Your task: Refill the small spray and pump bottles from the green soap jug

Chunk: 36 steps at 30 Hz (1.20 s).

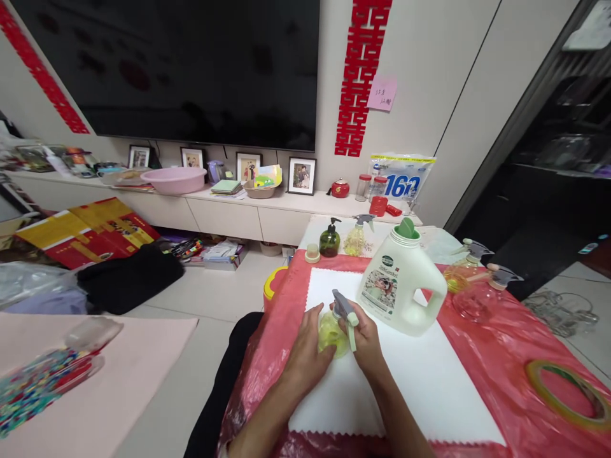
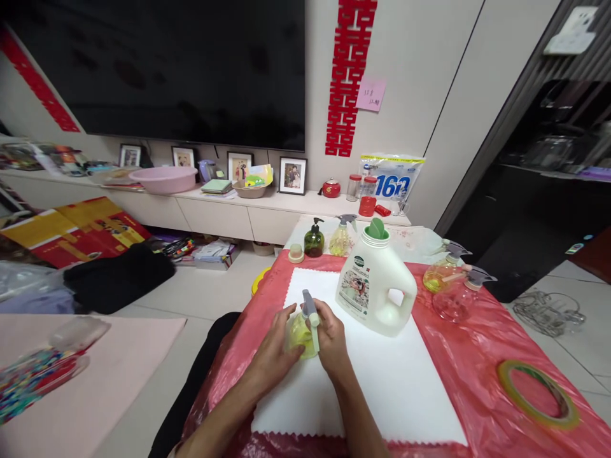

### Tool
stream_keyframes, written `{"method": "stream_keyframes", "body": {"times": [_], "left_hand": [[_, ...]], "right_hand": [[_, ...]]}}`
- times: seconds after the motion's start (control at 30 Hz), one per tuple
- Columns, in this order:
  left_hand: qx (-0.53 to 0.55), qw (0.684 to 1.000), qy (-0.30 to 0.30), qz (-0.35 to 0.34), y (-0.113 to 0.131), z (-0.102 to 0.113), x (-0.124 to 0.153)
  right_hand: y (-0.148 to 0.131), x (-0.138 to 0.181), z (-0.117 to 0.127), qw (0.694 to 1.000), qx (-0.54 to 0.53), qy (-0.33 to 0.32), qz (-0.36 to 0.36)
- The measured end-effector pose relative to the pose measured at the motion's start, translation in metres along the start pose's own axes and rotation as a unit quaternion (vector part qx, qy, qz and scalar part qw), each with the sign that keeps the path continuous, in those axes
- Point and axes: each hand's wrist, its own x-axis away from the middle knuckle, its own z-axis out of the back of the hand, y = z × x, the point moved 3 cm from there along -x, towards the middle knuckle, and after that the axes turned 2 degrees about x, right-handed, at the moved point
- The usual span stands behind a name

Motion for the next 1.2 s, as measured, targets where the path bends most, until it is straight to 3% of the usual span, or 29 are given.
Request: {"method": "stream_keyframes", "body": {"times": [0.17, 0.37, 0.67, 0.9, 1.07, 1.2], "left_hand": [[0.111, 0.989, 0.039, -0.088, 0.027, 0.001, -0.004], [0.268, 0.956, 0.106, -0.064, 0.022, -0.017, -0.014], [0.251, 0.956, 0.144, -0.052, 0.012, -0.025, -0.019], [0.270, 0.953, 0.127, -0.047, 0.007, -0.027, -0.021], [0.269, 0.950, 0.156, -0.033, 0.008, -0.027, -0.023], [0.307, 0.940, 0.146, -0.025, 0.012, -0.026, -0.021]], "right_hand": [[0.004, 0.003, -0.002, 1.000, 0.007, 0.019, 0.008], [0.010, 0.003, -0.002, 0.998, 0.017, 0.048, 0.023], [0.016, 0.005, -0.002, 0.997, 0.013, 0.069, 0.036], [0.025, 0.006, 0.002, 0.996, -0.087, 0.003, -0.012], [0.024, 0.002, 0.002, 0.998, -0.056, 0.037, -0.006], [0.017, 0.000, -0.001, 0.996, -0.061, 0.060, 0.015]]}}
